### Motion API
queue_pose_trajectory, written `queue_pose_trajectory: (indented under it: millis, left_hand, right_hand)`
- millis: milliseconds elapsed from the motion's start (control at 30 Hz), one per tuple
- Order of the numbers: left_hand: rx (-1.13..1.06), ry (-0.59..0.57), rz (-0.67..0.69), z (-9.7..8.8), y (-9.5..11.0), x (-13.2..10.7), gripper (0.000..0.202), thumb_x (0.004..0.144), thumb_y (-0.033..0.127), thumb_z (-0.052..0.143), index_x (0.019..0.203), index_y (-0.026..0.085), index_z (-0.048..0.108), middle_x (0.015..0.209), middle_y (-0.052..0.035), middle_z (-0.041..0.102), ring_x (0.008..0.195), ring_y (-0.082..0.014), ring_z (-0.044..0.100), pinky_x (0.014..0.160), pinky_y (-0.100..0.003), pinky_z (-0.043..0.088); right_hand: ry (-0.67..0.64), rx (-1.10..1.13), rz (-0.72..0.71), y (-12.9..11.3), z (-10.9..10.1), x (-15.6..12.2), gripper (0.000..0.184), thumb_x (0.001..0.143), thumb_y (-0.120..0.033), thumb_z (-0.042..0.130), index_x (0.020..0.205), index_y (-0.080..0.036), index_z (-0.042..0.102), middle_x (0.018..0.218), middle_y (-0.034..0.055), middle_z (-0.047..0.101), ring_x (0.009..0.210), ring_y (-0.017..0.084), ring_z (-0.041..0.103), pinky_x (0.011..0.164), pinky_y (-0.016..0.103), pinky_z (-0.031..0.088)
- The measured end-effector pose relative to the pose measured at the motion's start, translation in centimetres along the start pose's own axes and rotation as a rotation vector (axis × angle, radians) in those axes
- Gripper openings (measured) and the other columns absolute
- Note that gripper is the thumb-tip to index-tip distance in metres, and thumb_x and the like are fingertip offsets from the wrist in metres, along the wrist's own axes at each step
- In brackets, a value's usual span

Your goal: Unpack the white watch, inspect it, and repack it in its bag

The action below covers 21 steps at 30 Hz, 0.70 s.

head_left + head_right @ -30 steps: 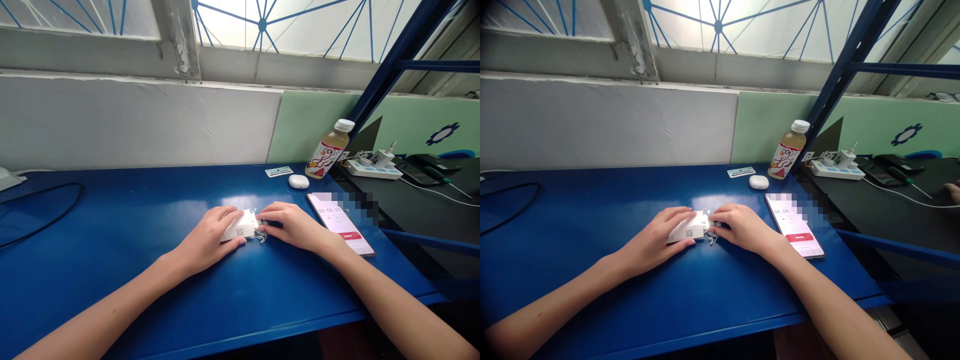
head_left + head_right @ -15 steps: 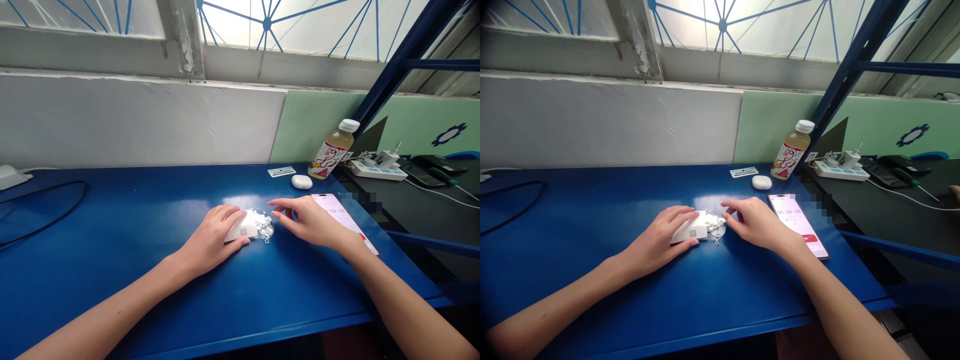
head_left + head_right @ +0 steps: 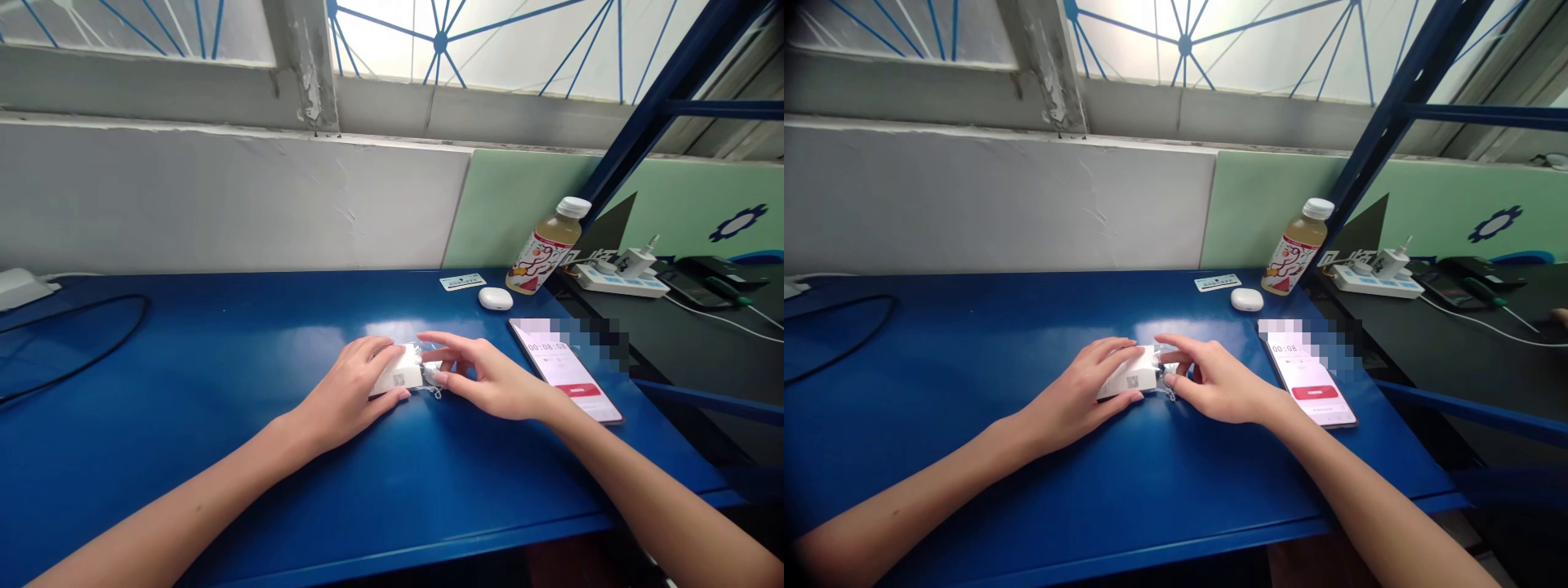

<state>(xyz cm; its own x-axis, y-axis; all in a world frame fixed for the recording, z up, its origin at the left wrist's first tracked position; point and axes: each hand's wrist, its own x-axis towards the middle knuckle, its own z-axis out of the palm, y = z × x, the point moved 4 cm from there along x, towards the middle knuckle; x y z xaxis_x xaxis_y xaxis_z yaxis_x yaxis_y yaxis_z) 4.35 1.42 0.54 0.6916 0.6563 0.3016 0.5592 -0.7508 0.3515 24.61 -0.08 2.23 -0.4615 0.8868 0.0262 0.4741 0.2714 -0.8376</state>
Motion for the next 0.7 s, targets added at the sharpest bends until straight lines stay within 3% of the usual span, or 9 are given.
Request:
queue_pose_trajectory:
  millis: [100,200,333,433,567,700]
  left_hand:
    - [0.039,-0.064,0.006,0.2,0.1,0.0,0.048,0.1,0.043,0.049,0.14,0.017,0.047,0.141,-0.0152,0.052,0.136,-0.0335,0.042,0.108,-0.051,0.04]
    - [0.116,-0.157,0.005,0.4,0.2,-0.1,0.054,0.103,0.046,0.04,0.15,0.019,0.037,0.152,-0.0131,0.043,0.147,-0.0357,0.026,0.115,-0.057,0.029]
    - [0.143,-0.217,-0.008,0.4,0.2,-0.2,0.054,0.105,0.044,0.031,0.154,0.02,0.031,0.157,-0.0106,0.037,0.149,-0.0348,0.02,0.117,-0.057,0.024]
    - [0.131,-0.216,-0.017,0.3,0.2,-0.2,0.053,0.105,0.044,0.033,0.153,0.021,0.034,0.156,-0.0104,0.04,0.148,-0.0347,0.023,0.117,-0.057,0.024]
    - [0.121,-0.207,-0.053,0.3,-0.1,-0.2,0.053,0.103,0.047,0.039,0.152,0.025,0.037,0.156,-0.0102,0.039,0.148,-0.0371,0.022,0.117,-0.059,0.023]
    - [0.106,-0.201,-0.124,0.3,-0.5,-0.3,0.054,0.101,0.051,0.043,0.151,0.032,0.037,0.157,-0.0115,0.036,0.148,-0.0404,0.019,0.114,-0.064,0.024]
  right_hand:
    - [-0.042,0.166,0.046,0.7,0.3,0.3,0.058,0.092,-0.028,0.057,0.147,-0.019,0.04,0.127,0.0146,0.068,0.09,0.021,0.069,0.071,0.034,0.056]
    - [-0.038,0.208,0.071,0.9,0.4,0.5,0.051,0.094,-0.033,0.054,0.142,-0.019,0.046,0.116,0.0127,0.073,0.075,0.017,0.068,0.067,0.033,0.056]
    - [0.23,-0.189,0.003,0.5,-0.8,0.6,0.035,0.095,-0.033,0.051,0.125,-0.018,0.063,0.085,0.0059,0.076,0.059,0.016,0.062,0.06,0.031,0.049]
    - [0.383,-0.497,-0.038,0.3,-1.7,0.3,0.028,0.093,-0.029,0.052,0.112,-0.02,0.071,0.079,0.0038,0.075,0.057,0.016,0.061,0.059,0.03,0.045]
    - [0.349,-0.503,0.009,0.7,-1.9,0.3,0.026,0.094,-0.03,0.051,0.105,-0.02,0.073,0.072,0.0019,0.075,0.054,0.015,0.061,0.056,0.029,0.044]
    - [0.289,-0.384,-0.017,0.3,-1.4,0.3,0.027,0.094,-0.03,0.052,0.111,-0.02,0.071,0.07,0.0007,0.073,0.054,0.014,0.06,0.054,0.027,0.045]
